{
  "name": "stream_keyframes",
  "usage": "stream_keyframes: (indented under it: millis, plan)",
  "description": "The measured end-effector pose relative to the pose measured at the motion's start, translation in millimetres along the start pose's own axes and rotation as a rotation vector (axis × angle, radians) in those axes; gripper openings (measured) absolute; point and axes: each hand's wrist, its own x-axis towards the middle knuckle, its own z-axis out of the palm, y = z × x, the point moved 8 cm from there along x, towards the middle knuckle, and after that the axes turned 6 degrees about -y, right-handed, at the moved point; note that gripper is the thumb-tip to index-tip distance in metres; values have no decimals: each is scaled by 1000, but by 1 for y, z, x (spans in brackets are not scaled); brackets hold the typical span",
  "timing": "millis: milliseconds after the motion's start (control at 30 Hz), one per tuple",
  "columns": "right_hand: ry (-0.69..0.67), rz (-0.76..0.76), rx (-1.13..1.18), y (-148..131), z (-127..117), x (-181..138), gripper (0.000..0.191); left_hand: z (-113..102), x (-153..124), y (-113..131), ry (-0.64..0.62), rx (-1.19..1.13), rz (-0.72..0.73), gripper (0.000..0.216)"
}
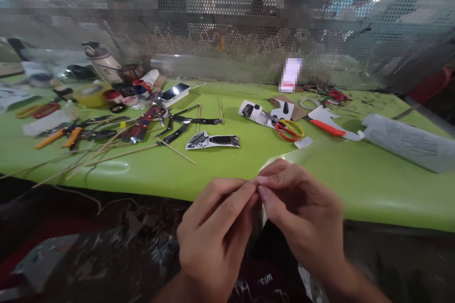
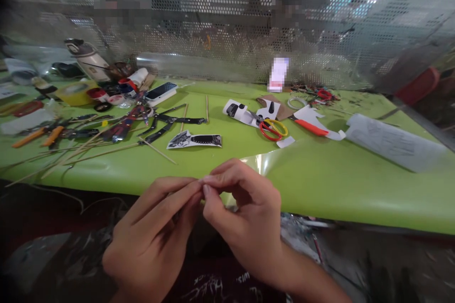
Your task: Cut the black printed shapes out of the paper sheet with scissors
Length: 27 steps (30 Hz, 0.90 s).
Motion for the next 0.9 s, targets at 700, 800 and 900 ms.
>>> stream_keyframes:
  millis: [700, 800, 900]
  plan:
    - [4, 85, 79, 7, -1, 1, 18, 1, -1, 2, 8, 2, 2, 30]
    - [10, 78, 74, 7, -1, 1, 18, 1, -2, 1, 8, -7, 0, 32]
    - [12, 82, 58, 7, -2, 1, 18, 1, -2, 2, 7, -4, 9, 31]
